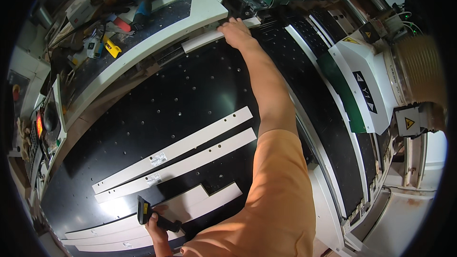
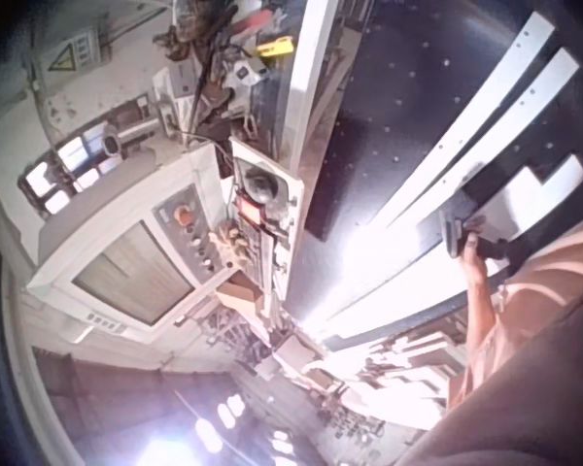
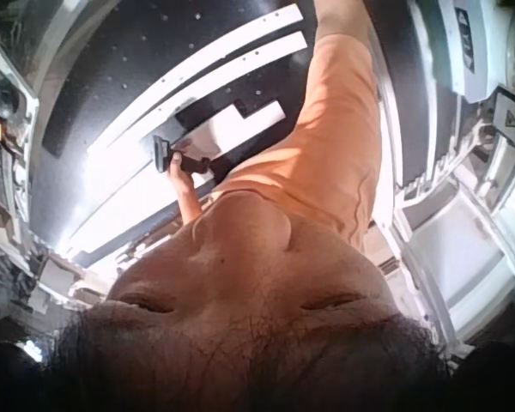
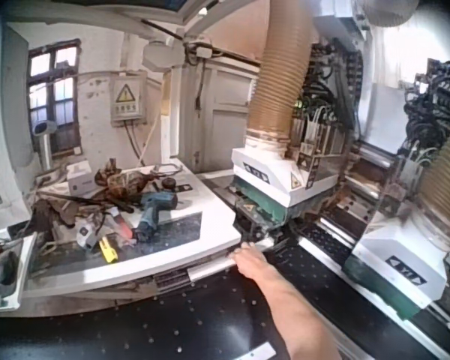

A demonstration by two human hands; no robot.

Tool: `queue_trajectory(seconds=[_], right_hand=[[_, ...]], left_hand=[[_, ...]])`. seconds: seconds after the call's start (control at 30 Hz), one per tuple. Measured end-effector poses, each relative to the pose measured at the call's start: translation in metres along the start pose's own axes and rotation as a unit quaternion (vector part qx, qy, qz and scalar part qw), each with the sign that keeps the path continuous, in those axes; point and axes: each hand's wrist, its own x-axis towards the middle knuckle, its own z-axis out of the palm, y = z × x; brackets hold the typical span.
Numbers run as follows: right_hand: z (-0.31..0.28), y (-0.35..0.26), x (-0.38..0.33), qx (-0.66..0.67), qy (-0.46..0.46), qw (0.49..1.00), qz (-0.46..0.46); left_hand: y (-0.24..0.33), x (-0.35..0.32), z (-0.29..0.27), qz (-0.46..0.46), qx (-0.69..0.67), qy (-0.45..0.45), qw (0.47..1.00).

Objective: The person picks up white wooden planks from a stack, scans each with a handheld barcode scanner, and places them on a black worktable. The person repeats this process for several planks, organizing them on the table.

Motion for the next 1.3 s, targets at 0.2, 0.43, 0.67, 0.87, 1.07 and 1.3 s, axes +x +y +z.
queue_trajectory(seconds=[0.2,0.43,0.67,0.87,1.07,1.3], right_hand=[[0.013,0.006,0.005,0.017,0.023,0.999,0.045],[0.029,-0.066,-0.018,0.362,0.201,0.821,0.393],[0.03,-0.1,-0.013,0.7,0.238,0.566,0.363],[0.051,-0.081,-0.019,0.747,0.222,0.564,0.272],[0.063,-0.068,-0.017,0.797,0.223,0.511,0.23],[0.04,-0.072,-0.039,0.758,0.096,0.609,0.213]], left_hand=[[-0.007,-0.006,0.001,0.003,0.019,0.025,1.0],[-0.011,-0.002,-0.001,0.033,0.002,-0.004,0.999],[-0.013,-0.003,-0.005,0.033,0.026,-0.012,0.999],[-0.012,-0.01,-0.008,0.014,0.006,-0.031,0.999],[-0.004,-0.045,-0.015,0.03,-0.052,0.011,0.998],[-0.003,-0.064,-0.023,0.047,-0.068,0.014,0.996]])
